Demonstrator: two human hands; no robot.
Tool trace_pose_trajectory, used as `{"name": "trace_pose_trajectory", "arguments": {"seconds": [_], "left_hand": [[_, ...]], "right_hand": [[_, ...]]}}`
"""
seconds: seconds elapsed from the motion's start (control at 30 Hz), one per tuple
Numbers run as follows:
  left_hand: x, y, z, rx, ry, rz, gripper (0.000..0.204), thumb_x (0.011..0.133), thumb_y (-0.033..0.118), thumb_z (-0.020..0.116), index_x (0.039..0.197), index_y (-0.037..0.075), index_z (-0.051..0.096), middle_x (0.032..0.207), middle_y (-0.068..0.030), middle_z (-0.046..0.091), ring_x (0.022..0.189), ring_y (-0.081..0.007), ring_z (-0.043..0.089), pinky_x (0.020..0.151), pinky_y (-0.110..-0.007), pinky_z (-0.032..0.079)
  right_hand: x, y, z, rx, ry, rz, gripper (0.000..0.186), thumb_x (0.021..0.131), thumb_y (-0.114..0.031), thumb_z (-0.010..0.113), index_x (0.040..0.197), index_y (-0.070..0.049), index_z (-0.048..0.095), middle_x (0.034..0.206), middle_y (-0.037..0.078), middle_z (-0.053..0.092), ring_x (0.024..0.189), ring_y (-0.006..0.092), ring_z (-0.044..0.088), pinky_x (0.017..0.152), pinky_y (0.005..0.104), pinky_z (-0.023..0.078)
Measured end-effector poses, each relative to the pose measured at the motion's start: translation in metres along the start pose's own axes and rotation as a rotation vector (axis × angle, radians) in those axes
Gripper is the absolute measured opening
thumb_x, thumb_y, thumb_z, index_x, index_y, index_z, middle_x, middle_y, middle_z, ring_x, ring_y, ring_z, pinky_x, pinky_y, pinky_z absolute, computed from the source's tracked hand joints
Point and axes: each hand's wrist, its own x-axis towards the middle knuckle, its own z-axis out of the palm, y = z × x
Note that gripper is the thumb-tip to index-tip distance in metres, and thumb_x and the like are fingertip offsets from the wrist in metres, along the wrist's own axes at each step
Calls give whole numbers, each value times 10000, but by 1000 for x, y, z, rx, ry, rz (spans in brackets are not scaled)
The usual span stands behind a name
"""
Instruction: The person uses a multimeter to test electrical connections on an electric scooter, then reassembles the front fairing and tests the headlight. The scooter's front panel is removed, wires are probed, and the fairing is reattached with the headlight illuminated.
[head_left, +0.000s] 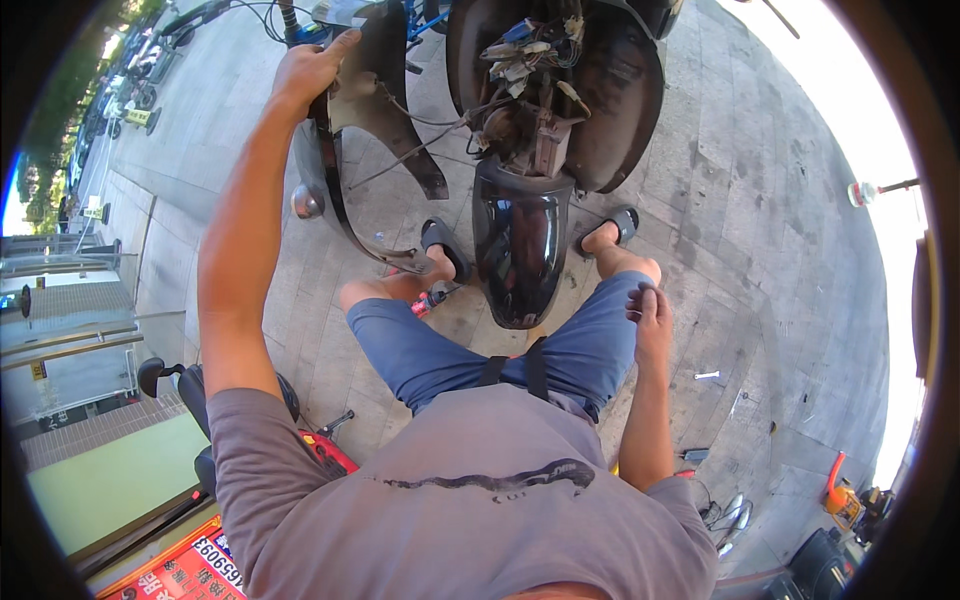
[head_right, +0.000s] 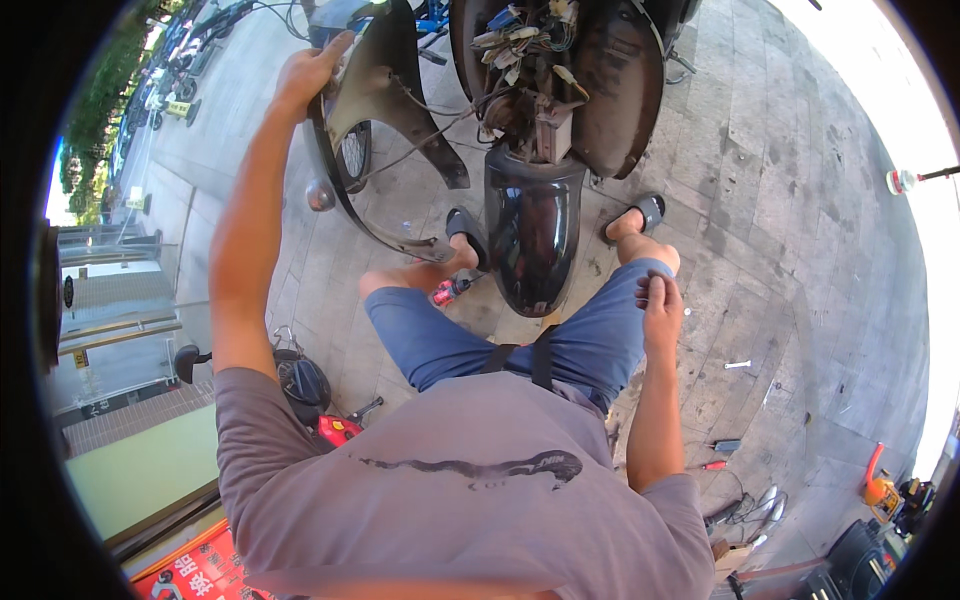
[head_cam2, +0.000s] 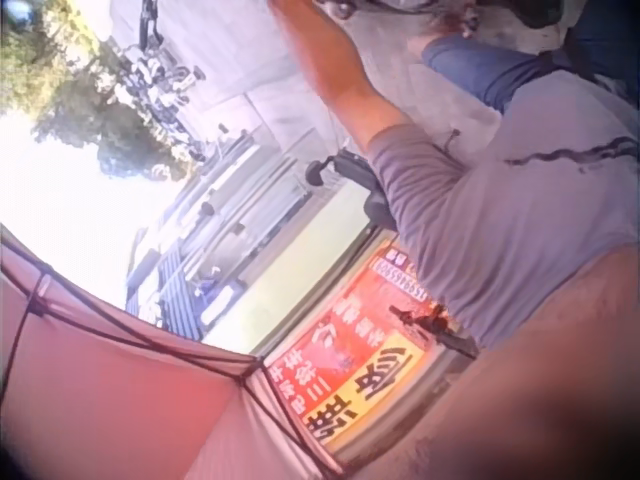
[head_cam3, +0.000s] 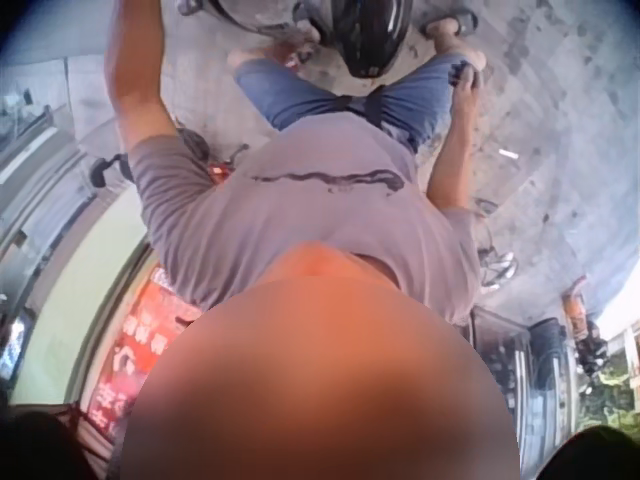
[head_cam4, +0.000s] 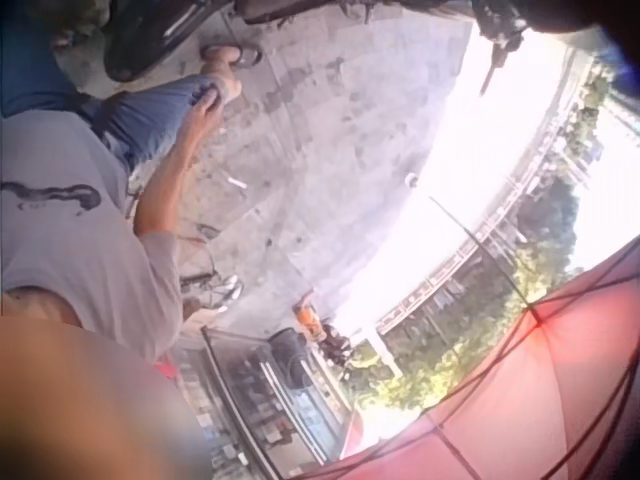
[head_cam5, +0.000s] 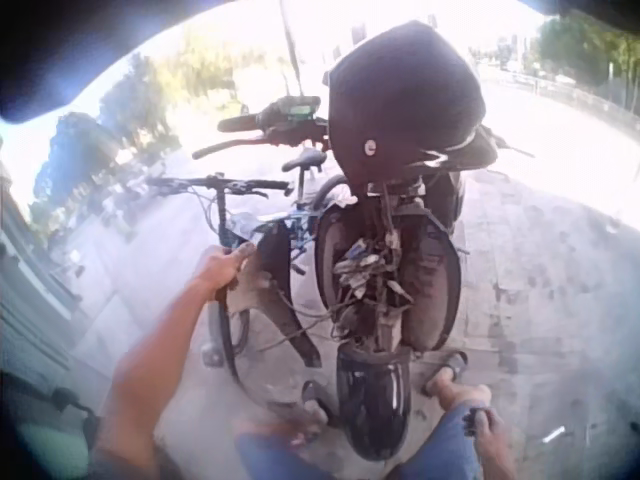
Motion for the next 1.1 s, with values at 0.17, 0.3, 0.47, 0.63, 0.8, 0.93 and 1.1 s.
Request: {"name": "trace_pose_trajectory", "arguments": {"seconds": [0.17,0.3,0.47,0.63,0.8,0.93,1.1], "left_hand": [[-1,45,-37,-172,-2,-113,565,735,535,737,772,-8,583,599,-68,542,502,-156,537,490,-287,449],[-3,68,-80,-312,12,-144,568,714,494,770,871,-3,544,606,-21,448,503,-131,466,456,-272,433],[-13,96,-121,-288,5,-133,422,735,417,771,886,71,583,584,-25,517,486,-123,511,456,-245,425],[-16,106,-146,-228,110,-122,431,713,417,787,816,64,562,605,-35,555,495,-132,546,472,-232,479],[-8,115,-187,-404,145,-261,428,717,372,789,977,67,638,766,-102,613,566,-189,589,539,-272,554],[-9,123,-202,-505,81,-185,341,790,340,727,970,63,643,734,-93,607,644,-189,601,589,-290,550],[-17,143,-198,-573,-122,-55,252,891,256,604,979,23,642,756,-86,627,652,-184,599,651,-312,535]], "right_hand": [[-17,-7,131,89,-556,-148,256,940,-168,514,1113,9,579,900,68,639,795,107,575,724,242,482],[-56,0,243,-243,-485,-746,413,884,-280,592,1202,-22,538,1118,212,592,978,341,592,875,395,448],[-90,4,289,-113,-510,-637,351,881,-311,588,1090,-29,596,1017,180,629,954,365,582,862,436,432],[-112,-12,303,-47,-541,-463,286,882,-293,582,773,-32,622,725,176,607,681,370,587,583,438,439],[-120,-42,291,-49,-377,-593,288,852,-277,622,685,-43,611,662,171,587,636,387,569,547,467,420],[-120,-69,275,-60,-331,-614,289,839,-280,640,666,-50,615,645,162,589,613,382,570,531,461,422],[-116,-95,245,-89,-296,-589,295,838,-296,643,671,-54,624,642,158,594,605,376,575,524,448,426]]}}
